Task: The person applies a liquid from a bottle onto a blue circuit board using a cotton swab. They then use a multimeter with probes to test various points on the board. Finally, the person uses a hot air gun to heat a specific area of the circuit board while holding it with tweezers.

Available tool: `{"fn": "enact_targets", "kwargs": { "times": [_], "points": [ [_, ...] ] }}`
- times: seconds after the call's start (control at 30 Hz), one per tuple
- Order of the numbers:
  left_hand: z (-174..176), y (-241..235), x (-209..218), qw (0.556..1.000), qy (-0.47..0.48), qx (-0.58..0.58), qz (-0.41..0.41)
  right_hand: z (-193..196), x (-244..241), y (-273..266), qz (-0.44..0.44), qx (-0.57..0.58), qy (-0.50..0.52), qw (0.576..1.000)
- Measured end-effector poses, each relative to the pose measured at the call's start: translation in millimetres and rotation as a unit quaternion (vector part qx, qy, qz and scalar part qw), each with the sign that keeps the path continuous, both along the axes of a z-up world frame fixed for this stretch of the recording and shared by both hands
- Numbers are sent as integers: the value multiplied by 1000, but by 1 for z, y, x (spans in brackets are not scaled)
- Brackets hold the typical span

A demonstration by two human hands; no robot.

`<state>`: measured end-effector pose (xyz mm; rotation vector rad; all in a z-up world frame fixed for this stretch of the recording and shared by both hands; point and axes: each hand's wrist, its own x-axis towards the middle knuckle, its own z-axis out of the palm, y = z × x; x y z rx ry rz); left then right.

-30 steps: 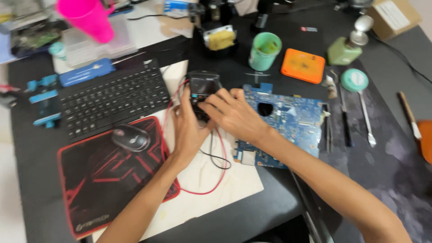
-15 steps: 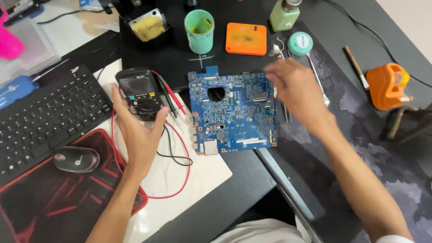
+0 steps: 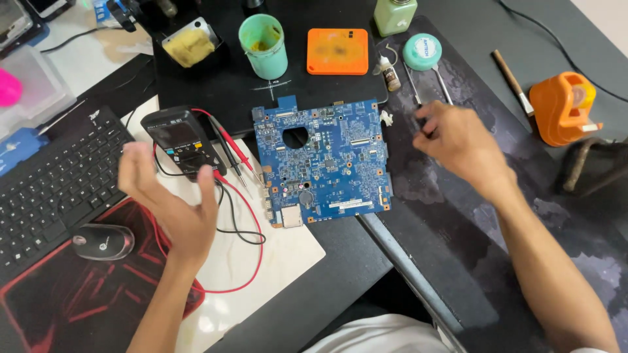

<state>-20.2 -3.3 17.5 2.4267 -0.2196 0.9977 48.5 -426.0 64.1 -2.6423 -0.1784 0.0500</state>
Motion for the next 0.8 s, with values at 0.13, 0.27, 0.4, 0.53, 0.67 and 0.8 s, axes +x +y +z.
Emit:
{"fn": "enact_targets", "kwargs": {
  "times": [0.13,0.27,0.4,0.53,0.67,0.8],
  "points": [
    [16,-38,13,997,-1,7,-79,25,0,-6,21,9,-93,995],
    [24,-83,57,991,20,-63,-115,71,9,22,21,203,-137,969],
    [2,-100,124,970,31,-200,-133,88,14,40,71,432,-113,892],
    [-21,-101,171,949,81,-289,-102,80,13,44,119,482,-144,856],
    [-18,-97,190,963,90,-251,-40,63,17,38,65,495,-135,856],
    [2,-98,179,961,149,-227,-45,54,16,36,86,524,-135,837]
  ]
}}
